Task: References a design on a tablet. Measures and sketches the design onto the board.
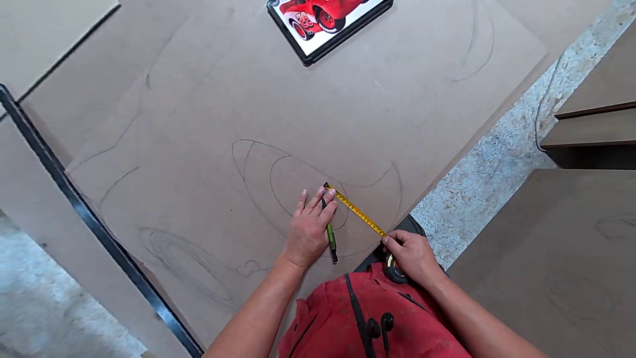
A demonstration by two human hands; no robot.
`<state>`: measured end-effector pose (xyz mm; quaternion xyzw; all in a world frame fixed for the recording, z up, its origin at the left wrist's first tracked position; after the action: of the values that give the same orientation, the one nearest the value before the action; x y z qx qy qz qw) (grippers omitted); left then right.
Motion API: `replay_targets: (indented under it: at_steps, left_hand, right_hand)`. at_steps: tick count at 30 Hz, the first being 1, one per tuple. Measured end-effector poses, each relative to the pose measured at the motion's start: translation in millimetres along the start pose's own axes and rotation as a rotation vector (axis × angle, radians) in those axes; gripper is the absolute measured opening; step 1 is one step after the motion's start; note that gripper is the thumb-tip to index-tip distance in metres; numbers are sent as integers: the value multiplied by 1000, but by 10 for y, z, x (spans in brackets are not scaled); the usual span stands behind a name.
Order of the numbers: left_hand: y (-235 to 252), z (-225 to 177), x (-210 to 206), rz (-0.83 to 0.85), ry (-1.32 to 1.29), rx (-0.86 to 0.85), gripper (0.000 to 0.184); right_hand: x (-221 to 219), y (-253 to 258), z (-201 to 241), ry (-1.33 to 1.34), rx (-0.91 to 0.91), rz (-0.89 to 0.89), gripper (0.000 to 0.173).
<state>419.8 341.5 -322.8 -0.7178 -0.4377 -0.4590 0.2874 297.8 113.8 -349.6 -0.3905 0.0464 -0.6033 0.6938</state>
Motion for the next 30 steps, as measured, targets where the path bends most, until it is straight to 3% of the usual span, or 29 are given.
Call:
replay_targets:
  at_steps: [15, 18, 24, 30]
  left_hand:
    - [71, -52, -59, 13, -45, 52, 35]
    - [147, -66, -6, -17, -170, 90, 33]
    - [302, 289, 258, -61, -725, 589, 43]
    - [537, 484, 135, 76, -742, 814, 20]
  right_hand:
    - [171, 64, -7, -20, -9, -60, 24]
    - [182, 69, -11, -26, -1, -66, 24]
    - [136, 58, -56, -27, 13, -58, 23]
    - [94, 46, -61, -12, 15, -72, 23]
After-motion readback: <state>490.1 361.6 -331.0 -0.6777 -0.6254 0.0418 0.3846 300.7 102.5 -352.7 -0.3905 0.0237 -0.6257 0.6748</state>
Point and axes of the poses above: each hand's wrist, its own y-axis towards the middle knuckle, its own x-axis out of the back of the hand, z = x × y, the point moved 7 cm from there along y, towards the middle knuckle, and after that the axes turned 14 degrees about x, right-handed, at the moved point
